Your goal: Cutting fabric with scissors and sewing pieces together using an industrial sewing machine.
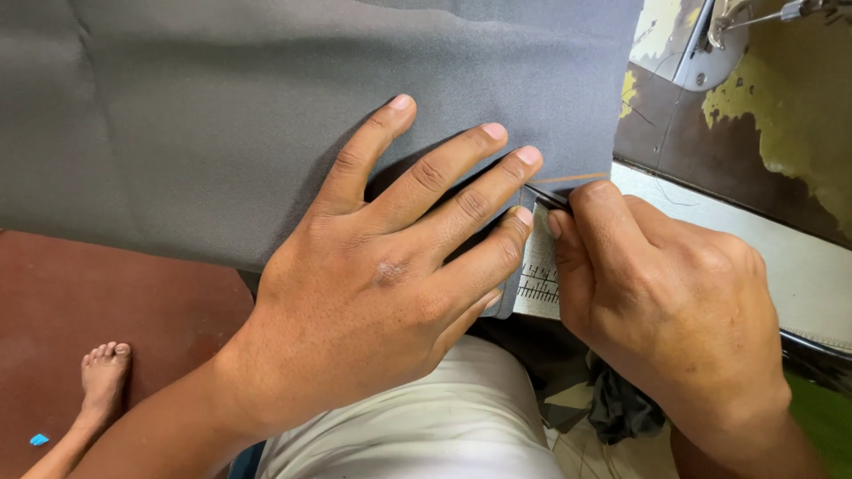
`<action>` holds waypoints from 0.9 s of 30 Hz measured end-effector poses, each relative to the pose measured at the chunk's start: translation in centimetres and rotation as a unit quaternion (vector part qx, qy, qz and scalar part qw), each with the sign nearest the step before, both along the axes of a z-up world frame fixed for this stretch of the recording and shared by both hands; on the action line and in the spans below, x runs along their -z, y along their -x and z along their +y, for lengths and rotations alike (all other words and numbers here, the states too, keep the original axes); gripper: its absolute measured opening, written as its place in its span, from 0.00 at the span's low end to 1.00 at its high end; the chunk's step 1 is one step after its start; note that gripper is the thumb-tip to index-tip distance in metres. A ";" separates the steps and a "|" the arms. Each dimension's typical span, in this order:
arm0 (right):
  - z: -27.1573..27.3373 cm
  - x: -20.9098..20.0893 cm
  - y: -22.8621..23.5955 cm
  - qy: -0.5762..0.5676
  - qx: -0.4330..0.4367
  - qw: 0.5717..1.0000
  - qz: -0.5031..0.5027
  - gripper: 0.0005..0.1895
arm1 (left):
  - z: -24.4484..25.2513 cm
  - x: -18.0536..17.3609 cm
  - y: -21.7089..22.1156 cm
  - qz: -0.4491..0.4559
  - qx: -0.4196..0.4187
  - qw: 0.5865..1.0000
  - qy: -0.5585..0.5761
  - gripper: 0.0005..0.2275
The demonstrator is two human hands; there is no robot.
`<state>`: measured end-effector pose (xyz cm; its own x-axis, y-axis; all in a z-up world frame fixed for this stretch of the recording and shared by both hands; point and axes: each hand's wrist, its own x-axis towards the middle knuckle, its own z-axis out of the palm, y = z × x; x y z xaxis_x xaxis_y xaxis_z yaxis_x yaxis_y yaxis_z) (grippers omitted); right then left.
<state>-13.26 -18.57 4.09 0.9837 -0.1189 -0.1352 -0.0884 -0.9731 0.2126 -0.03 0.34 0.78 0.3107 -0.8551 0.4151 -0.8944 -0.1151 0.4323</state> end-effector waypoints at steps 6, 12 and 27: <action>0.0 -0.1 -0.2 -0.008 -0.001 1.000 0.003 0.14 | 0.0 0.0 -0.1 0.001 0.003 1.000 -0.004 0.08; 0.0 0.0 -0.1 -0.007 -0.008 1.000 -0.006 0.14 | -0.1 0.0 0.0 0.006 0.005 1.000 -0.004 0.07; -2.1 0.6 2.6 0.111 -0.003 0.989 -0.094 0.12 | 0.3 -0.2 -3.0 -0.046 0.016 0.996 -0.081 0.24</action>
